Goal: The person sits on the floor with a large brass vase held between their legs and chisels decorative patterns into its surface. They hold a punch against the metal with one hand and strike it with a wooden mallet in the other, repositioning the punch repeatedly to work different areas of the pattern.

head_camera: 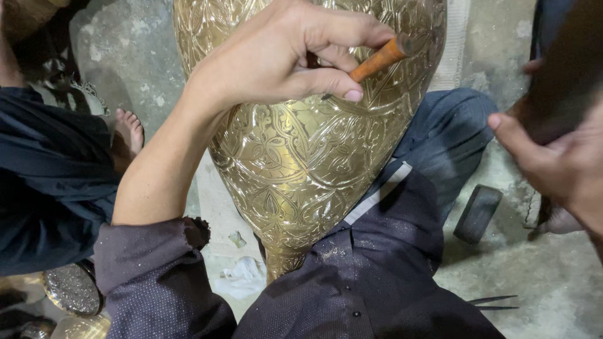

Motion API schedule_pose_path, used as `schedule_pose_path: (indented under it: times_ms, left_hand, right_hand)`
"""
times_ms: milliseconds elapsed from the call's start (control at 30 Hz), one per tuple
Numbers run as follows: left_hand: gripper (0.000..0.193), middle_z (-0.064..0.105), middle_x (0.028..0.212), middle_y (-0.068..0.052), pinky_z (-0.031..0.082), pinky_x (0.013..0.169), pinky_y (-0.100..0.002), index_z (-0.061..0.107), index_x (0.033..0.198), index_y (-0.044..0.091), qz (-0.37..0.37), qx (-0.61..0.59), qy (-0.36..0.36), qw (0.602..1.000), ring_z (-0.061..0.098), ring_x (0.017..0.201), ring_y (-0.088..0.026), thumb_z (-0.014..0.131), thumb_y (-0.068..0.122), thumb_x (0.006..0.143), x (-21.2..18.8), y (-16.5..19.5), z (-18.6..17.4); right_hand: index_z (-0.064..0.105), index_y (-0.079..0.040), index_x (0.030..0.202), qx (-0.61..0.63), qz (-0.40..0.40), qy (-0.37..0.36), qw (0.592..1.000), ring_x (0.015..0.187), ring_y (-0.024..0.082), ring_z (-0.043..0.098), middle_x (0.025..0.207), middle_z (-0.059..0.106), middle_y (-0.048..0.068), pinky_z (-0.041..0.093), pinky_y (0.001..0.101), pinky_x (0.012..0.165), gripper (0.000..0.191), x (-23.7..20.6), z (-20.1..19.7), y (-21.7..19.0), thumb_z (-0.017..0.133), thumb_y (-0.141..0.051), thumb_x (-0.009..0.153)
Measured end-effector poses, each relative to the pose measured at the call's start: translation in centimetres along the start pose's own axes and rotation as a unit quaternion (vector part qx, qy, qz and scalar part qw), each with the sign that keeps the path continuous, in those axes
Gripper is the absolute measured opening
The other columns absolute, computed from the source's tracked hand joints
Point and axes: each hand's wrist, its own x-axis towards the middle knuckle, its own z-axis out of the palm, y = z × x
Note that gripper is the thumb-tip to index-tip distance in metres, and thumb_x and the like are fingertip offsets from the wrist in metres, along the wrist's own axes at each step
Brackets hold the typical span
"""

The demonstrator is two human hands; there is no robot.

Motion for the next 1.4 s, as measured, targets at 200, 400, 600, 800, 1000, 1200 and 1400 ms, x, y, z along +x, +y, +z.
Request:
schedule_pose_path:
  times_ms: [200, 400, 600, 800, 1000, 1200, 1400]
  left_hand:
    - [0.053, 0.080, 0.114, -0.007, 0.065, 0.087, -0.032, 0.060, 0.147, 0.007, -0.020, -0.010, -0.008, 1.000, 0.081, 0.102, -0.016, 0.082, 0.029, 0.104, -0.1, 0.1, -0.1]
    - [0.048, 0.080, 0.114, -0.006, 0.066, 0.091, -0.032, 0.059, 0.144, 0.007, -0.009, -0.013, -0.013, 1.000, 0.081, 0.106, -0.016, 0.081, 0.026, 0.105, 0.1, 0.2, -0.2]
    - [0.053, 0.080, 0.107, -0.008, 0.062, 0.089, -0.029, 0.057, 0.143, 0.002, -0.023, -0.075, -0.065, 0.995, 0.081, 0.099, -0.011, 0.083, 0.019, 0.100, 1.3, 0.6, -0.3]
    - [0.062, 0.080, 0.096, -0.006, 0.059, 0.072, -0.026, 0.054, 0.144, -0.001, -0.005, -0.017, -0.127, 0.992, 0.079, 0.086, -0.010, 0.086, 0.022, 0.096, 3.1, 0.7, -0.9]
    - [0.057, 0.079, 0.101, -0.007, 0.061, 0.078, -0.027, 0.056, 0.143, 0.002, 0.011, -0.020, -0.109, 0.994, 0.079, 0.091, -0.012, 0.084, 0.022, 0.098, 2.8, 1.1, -0.5]
    - [0.051, 0.077, 0.096, -0.006, 0.058, 0.075, -0.027, 0.064, 0.136, 0.001, 0.038, -0.008, -0.102, 0.994, 0.075, 0.084, -0.012, 0.086, 0.016, 0.093, 3.2, 1.2, -0.4]
    - [0.047, 0.069, 0.071, -0.006, 0.045, 0.053, -0.031, 0.072, 0.124, 0.002, -0.025, 0.004, -0.159, 0.987, 0.062, 0.057, -0.012, 0.090, 0.016, 0.083, 4.2, 1.8, -0.7]
  right_hand:
    - [0.056, 0.004, 0.138, 0.032, 0.022, 0.014, 0.999, 0.088, 0.027, 0.068, 0.100, 0.067, 0.017, 0.055, 0.0350, 0.080, 0.054, 0.2, -0.4, -0.8, 0.083, -0.009, 0.093]
    - [0.056, 0.000, 0.131, 0.098, 0.010, 0.008, 0.995, 0.090, 0.024, 0.068, 0.103, 0.066, 0.013, 0.054, 0.0332, 0.083, 0.037, -0.6, -0.7, -1.9, 0.077, -0.006, 0.101]
    - [0.057, -0.002, 0.121, 0.034, 0.098, 0.053, 0.993, 0.081, 0.028, 0.069, 0.093, 0.067, 0.015, 0.054, 0.0374, 0.079, 0.037, -3.7, 1.2, -4.4, 0.085, -0.013, 0.099]
    - [0.064, -0.001, 0.133, 0.049, 0.178, 0.069, 0.980, 0.091, 0.033, 0.075, 0.097, 0.073, 0.020, 0.057, 0.0409, 0.078, 0.047, -3.9, 4.9, -9.6, 0.083, -0.010, 0.090]
    - [0.067, 0.000, 0.123, -0.007, 0.146, 0.115, 0.983, 0.082, 0.033, 0.074, 0.089, 0.073, 0.019, 0.057, 0.0416, 0.071, 0.040, -4.0, 4.7, -9.3, 0.083, -0.010, 0.088]
    - [0.061, 0.000, 0.116, 0.128, 0.155, 0.132, 0.971, 0.080, 0.020, 0.071, 0.084, 0.068, 0.010, 0.054, 0.0343, 0.081, 0.030, -5.2, 2.6, -7.9, 0.079, -0.021, 0.106]
    - [0.061, 0.001, 0.117, 0.153, 0.115, 0.129, 0.973, 0.077, 0.016, 0.070, 0.087, 0.070, 0.009, 0.055, 0.0297, 0.086, 0.024, -4.4, 1.7, -9.1, 0.077, -0.014, 0.108]
